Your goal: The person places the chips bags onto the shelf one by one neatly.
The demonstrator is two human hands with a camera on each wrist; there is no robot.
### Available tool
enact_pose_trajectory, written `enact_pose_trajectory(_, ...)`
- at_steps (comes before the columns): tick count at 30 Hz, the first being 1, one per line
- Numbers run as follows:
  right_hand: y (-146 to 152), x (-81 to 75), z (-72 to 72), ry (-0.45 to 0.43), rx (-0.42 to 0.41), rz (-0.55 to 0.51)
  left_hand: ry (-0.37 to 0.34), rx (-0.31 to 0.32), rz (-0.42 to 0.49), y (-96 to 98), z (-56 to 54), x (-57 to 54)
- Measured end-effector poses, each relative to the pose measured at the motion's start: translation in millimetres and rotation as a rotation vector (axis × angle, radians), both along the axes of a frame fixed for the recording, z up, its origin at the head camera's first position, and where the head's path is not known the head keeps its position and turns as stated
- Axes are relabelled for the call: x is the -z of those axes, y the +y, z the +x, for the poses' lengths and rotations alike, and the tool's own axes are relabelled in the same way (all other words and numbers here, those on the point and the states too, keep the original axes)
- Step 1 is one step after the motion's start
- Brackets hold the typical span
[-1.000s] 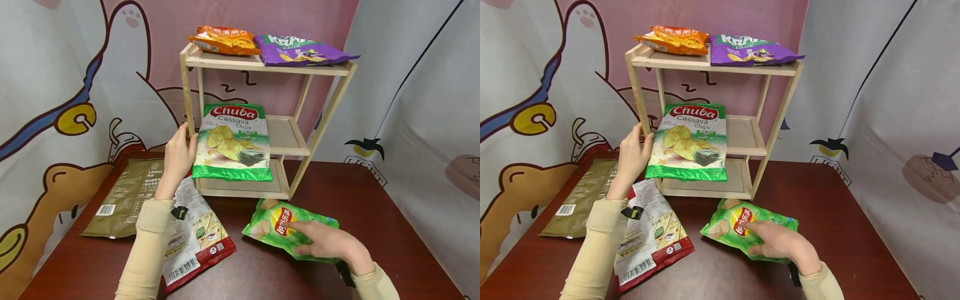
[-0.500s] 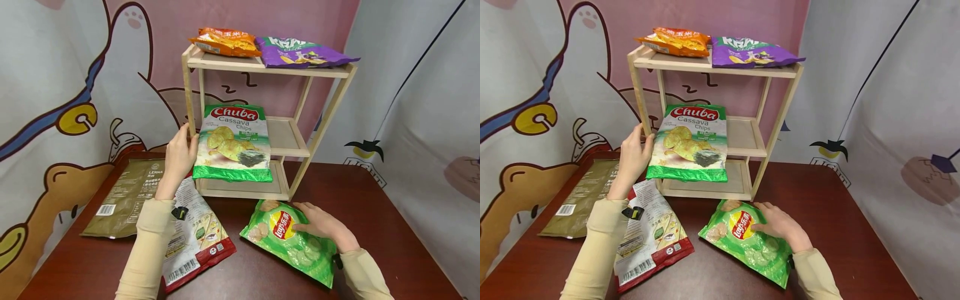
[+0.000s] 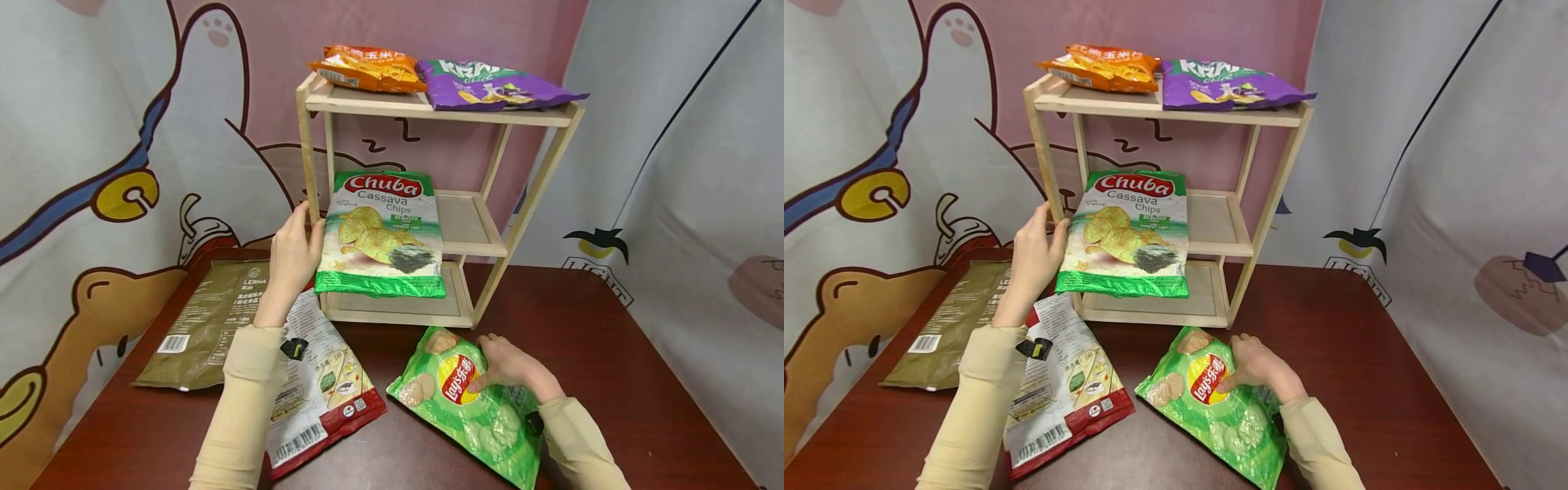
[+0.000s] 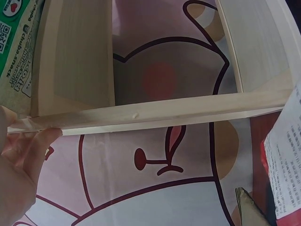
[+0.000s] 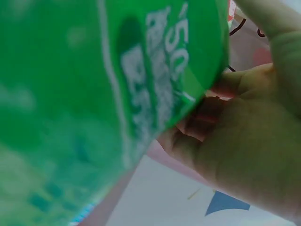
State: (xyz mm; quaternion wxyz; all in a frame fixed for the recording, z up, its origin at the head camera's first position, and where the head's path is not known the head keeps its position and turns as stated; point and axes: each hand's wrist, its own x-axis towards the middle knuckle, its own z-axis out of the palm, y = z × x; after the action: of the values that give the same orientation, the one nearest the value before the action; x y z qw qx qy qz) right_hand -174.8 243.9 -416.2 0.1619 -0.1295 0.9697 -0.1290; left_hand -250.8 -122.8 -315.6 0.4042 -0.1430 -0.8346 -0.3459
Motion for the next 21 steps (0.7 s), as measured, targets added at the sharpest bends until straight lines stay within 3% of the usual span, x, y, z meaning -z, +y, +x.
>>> enact_pose_trajectory(5,3,3.8,0.2,0.001,-0.017,-0.144,0.015,0.006,0.005,0.3,-0.2,0.8)
enact_pose_trajectory(11,7,4.1,-1.0,-0.002,-0.101,-0.306,0.015,0.012,0.002,0.1,-1.0,0.8)
enact_pose_trajectory(15,9,1.8,-0.2,0.039,-0.170,-0.343,0.017,0.015,0.004,-0.6,-0.8,0.3)
enact_pose_trajectory(21,12,-5.4,3.0,0.155,-0.186,-0.349,0.017,0.014,0.006,-0.5,-2.3,1.7)
